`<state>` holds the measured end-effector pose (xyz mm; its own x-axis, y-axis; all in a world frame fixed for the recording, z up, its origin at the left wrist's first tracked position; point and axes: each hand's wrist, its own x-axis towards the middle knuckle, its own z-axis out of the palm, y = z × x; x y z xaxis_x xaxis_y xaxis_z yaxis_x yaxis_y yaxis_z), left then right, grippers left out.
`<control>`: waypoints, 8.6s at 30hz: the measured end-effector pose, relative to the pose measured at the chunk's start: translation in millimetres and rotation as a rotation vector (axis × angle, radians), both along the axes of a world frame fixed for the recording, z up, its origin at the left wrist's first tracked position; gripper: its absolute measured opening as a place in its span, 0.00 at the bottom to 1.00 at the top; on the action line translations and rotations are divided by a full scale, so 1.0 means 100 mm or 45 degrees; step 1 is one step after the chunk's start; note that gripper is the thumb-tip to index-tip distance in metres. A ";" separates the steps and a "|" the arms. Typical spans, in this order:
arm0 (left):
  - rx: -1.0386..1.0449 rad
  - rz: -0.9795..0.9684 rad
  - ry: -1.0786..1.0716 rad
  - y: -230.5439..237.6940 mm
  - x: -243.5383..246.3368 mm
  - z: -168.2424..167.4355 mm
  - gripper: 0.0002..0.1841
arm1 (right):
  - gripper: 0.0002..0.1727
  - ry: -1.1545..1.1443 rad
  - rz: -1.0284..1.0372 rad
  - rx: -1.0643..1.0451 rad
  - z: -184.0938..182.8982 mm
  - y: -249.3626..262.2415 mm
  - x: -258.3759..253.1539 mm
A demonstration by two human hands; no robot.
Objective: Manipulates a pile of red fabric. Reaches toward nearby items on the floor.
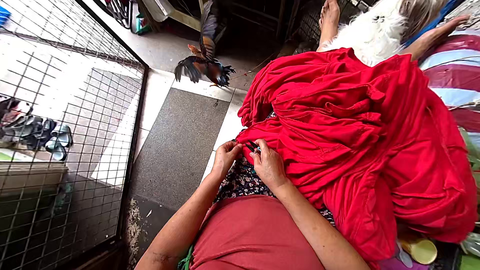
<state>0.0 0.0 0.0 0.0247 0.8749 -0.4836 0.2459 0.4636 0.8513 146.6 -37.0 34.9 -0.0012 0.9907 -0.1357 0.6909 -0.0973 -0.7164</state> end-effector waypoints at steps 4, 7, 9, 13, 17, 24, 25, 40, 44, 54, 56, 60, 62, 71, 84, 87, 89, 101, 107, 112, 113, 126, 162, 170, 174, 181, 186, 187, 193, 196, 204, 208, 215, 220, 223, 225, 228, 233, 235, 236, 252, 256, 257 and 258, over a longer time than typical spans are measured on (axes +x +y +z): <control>-0.074 0.011 -0.060 -0.01 -0.10 0.10 0.08 | 0.10 -0.117 0.067 0.243 -0.14 -0.03 -0.01; -0.118 -0.007 -0.110 -0.02 -0.16 0.16 0.08 | 0.10 -0.218 0.136 0.302 -0.17 -0.04 -0.04; -0.126 -0.002 -0.123 -0.03 -0.18 0.17 0.07 | 0.10 -0.258 0.172 0.332 -0.18 -0.05 -0.05; -0.114 -0.005 -0.130 -0.05 -0.23 0.15 0.06 | 0.10 -0.307 0.200 0.427 -0.21 -0.07 -0.08; -0.111 0.029 -0.134 -0.08 -0.22 0.19 0.06 | 0.10 -0.362 0.230 0.511 -0.25 -0.06 -0.12; -0.100 0.060 -0.145 -0.10 -0.20 0.19 0.08 | 0.10 -0.378 0.227 0.600 -0.33 -0.03 -0.17; -0.099 0.062 -0.148 -0.11 -0.19 0.19 0.08 | 0.10 -0.379 0.231 0.602 -0.34 -0.02 -0.17; -0.059 0.117 -0.401 -0.11 -0.39 0.21 0.12 | 0.14 -0.131 0.217 0.465 -0.30 0.07 -0.15; -0.042 0.152 -0.449 -0.12 -0.35 0.20 0.13 | 0.14 -0.184 0.233 0.477 -0.30 0.10 -0.20; 0.034 0.067 -0.401 -0.20 -0.25 0.11 0.10 | 0.11 -0.250 0.173 0.348 -0.22 0.11 -0.31; 0.056 0.057 -0.373 -0.21 -0.23 0.09 0.09 | 0.10 -0.271 0.179 0.345 -0.22 0.10 -0.31; 0.087 0.028 -0.328 -0.21 -0.21 0.08 0.08 | 0.09 -0.284 0.209 0.358 -0.24 0.10 -0.29; 0.088 0.008 -0.323 -0.21 -0.22 0.08 0.07 | 0.09 -0.269 0.220 0.286 -0.22 0.11 -0.28; -0.063 0.016 -0.316 -0.45 -0.40 0.02 0.09 | 0.18 -0.083 0.184 0.108 -0.20 0.17 -0.14; -0.061 -0.116 -0.321 -0.62 -0.31 0.04 0.11 | 0.08 0.409 0.127 0.473 0.07 0.07 -0.03; -0.067 -0.151 -0.269 -0.62 -0.33 0.04 0.13 | 0.10 0.793 -0.063 0.522 0.45 -0.11 0.53; -0.055 -0.129 -0.306 -0.62 -0.35 0.03 0.13 | 0.10 0.926 -0.365 0.609 0.53 -0.23 1.00; -0.107 0.177 -0.499 -0.26 -0.16 -0.08 0.19 | 0.12 0.308 -0.758 0.844 0.56 -0.43 1.34; -0.205 0.136 -0.478 -0.06 -0.02 -0.12 0.18 | 0.12 -0.325 -0.644 0.351 0.40 -0.34 1.48; -0.105 0.032 -0.453 -0.01 0.03 -0.07 0.12 | 0.10 -0.270 -0.623 0.484 0.52 -0.36 1.28; -0.085 0.037 -0.473 -0.04 0.03 -0.01 0.13 | 0.10 -0.292 -0.608 0.494 0.55 -0.37 1.25; -0.210 -0.264 -0.416 -0.48 0.32 0.29 0.09 | 0.09 0.368 -0.110 0.117 0.12 -0.17 0.28; -0.495 0.189 -0.922 -0.33 0.05 0.20 0.17 | 0.14 0.565 0.114 -0.144 -0.11 -0.13 0.42; -0.503 0.194 -0.936 -0.35 0.10 0.22 0.17 | 0.11 0.549 0.119 -0.091 -0.12 -0.14 0.40; -0.355 0.162 -0.809 -0.38 0.11 0.25 0.17 | 0.10 0.504 0.130 -0.059 -0.14 -0.15 0.39; -0.387 0.283 -0.786 -0.36 0.10 0.24 0.15 | 0.13 0.661 -0.032 -0.101 -0.13 -0.13 0.41; -0.538 0.497 -0.974 -0.30 0.06 0.15 0.16 | 0.13 0.836 -0.154 -0.119 -0.16 -0.13 0.45; -0.571 0.510 -0.996 -0.30 0.05 0.15 0.16 | 0.13 0.827 -0.155 -0.114 -0.16 -0.13 0.44; -0.700 0.520 -1.114 -0.31 0.04 0.19 0.17 | 0.16 0.706 -0.143 -0.052 -0.14 -0.17 0.39; -0.760 0.487 -1.150 -0.33 0.04 0.25 0.17 | 0.16 0.670 -0.113 0.015 -0.14 -0.20 0.38; -0.588 0.280 -1.141 -0.41 0.07 0.37 0.18 | 0.14 0.524 0.097 0.213 -0.15 -0.33 0.43; -0.582 0.286 -1.142 -0.45 0.14 0.42 0.18 | 0.14 0.487 0.125 0.253 -0.17 -0.36 0.42; -0.589 0.295 -1.170 -0.46 0.15 0.42 0.17 | 0.14 0.540 0.125 0.247 -0.16 -0.37 0.42; -0.579 0.277 -1.169 -0.47 0.16 0.42 0.18 | 0.12 0.632 0.121 0.182 -0.12 -0.36 0.44; -0.586 0.283 -1.181 -0.48 0.16 0.42 0.17 | 0.12 0.640 0.110 0.191 -0.12 -0.36 0.43; -0.591 0.285 -1.184 -0.48 0.16 0.42 0.17 | 0.12 0.660 0.100 0.206 -0.13 -0.36 0.43; -0.556 0.290 -1.147 -0.48 0.18 0.41 0.17 | 0.11 0.704 0.070 0.177 -0.13 -0.36 0.43; -0.331 0.262 -0.921 -0.50 0.21 0.44 0.17 | 0.13 0.711 -0.003 0.189 -0.10 -0.35 0.44; -0.244 0.223 -0.857 -0.52 0.22 0.45 0.17 | 0.14 0.628 0.038 0.245 -0.12 -0.36 0.44; -0.203 0.198 -0.824 -0.52 0.22 0.45 0.17 | 0.14 0.584 0.061 0.268 -0.13 -0.36 0.43; -0.048 -0.113 -0.534 -0.61 0.25 0.37 0.12 | 0.20 0.478 -0.108 0.275 -0.09 -0.35 0.38; -0.129 -0.365 -0.465 -0.65 0.26 0.40 0.09 | 0.20 0.413 -0.165 0.206 -0.03 -0.37 0.37; -0.149 -0.396 -0.460 -0.64 0.24 0.42 0.10 | 0.18 0.416 -0.183 0.231 0.00 -0.38 0.41; -0.156 -0.392 -0.462 -0.63 0.21 0.42 0.11 | 0.17 0.410 -0.199 0.262 0.03 -0.39 0.46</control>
<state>21.4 -63.1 41.9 0.4593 0.7377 -0.4948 0.0845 0.5183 0.8510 192.3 -76.4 37.6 0.1416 0.9888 0.0478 0.4165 -0.0157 -0.9090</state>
